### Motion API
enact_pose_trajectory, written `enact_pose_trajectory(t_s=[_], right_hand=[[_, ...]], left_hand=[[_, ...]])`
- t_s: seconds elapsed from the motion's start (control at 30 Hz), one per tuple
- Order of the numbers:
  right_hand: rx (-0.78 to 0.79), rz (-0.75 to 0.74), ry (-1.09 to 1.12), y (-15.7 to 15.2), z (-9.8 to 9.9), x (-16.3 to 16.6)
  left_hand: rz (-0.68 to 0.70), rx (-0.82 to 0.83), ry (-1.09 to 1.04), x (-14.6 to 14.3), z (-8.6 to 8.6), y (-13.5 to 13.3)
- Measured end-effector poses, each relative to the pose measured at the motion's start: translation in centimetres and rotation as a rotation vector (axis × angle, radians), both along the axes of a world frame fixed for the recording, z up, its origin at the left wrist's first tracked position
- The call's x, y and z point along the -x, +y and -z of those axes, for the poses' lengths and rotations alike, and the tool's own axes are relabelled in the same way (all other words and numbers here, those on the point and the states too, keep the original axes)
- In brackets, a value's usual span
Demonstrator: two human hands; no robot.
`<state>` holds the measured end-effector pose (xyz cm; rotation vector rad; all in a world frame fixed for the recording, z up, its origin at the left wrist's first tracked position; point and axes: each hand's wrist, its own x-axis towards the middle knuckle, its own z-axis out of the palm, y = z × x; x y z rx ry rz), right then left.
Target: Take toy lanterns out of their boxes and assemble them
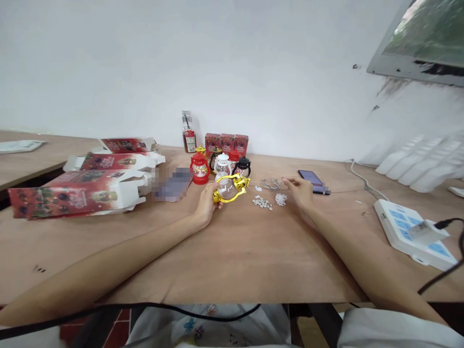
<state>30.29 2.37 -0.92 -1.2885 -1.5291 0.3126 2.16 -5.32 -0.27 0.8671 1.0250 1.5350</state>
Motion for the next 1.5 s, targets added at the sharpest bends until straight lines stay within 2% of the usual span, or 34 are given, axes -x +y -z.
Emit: enact_pose_trajectory(t_s=[0.1, 0.17, 0.33, 0.5, 0.6, 0.7, 0.77, 0.83, 0.9, 1.0, 1.13, 1.5], right_hand=[[-0.105, 0.055, -0.362, 0.2, 0.5, -0.2], [-0.096, 0.047, -0.525, 0.1, 0.5, 0.0], [0.004, 0.033, -0.720, -0.3, 0.3, 1.0], [-0.009, 0.043, -0.708, -0.2, 0.5, 1.4], [-0.082, 0.024, -0.642, -0.2, 0.6, 1.6], [-0.194, -0.017, -0.565, -0.8, 0.6, 2.3], [-0.270, -0.041, -0.507, -1.8, 0.4, 3.1], [-0.342, -0.066, -0.435, -3.1, 0.2, 4.3], [-0.422, -0.106, -0.358, -4.7, 0.0, 5.5], [-0.559, -0.244, -0.352, -7.1, -0.1, 7.4], [-0.628, -0.364, -0.509, -9.0, -0.1, 9.0], [-0.667, -0.359, -0.538, -9.1, 0.0, 9.3]], left_hand=[[0.001, -0.026, 0.007, 0.0, 0.0, -0.1], [0.001, -0.051, -0.001, 0.0, -0.1, -0.3], [-0.041, -0.120, -0.046, 0.0, -0.1, -0.5], [-0.065, -0.181, -0.001, 0.0, 0.1, -0.8], [-0.094, -0.325, 0.136, -0.1, -0.9, -1.4], [-0.122, -0.606, 0.375, -0.2, -2.8, -2.1], [-0.204, -0.797, 0.552, 0.1, -3.9, -2.2], [-0.277, -0.944, 0.773, 0.6, -4.3, -2.0], [-0.291, -1.026, 1.035, 1.3, -3.9, -1.6], [-0.225, -1.061, 1.303, 2.0, -2.0, -0.9], [-0.103, -1.120, 1.446, 1.9, -0.1, -0.8], [-0.028, -1.122, 1.515, 1.6, 0.1, -1.1]])
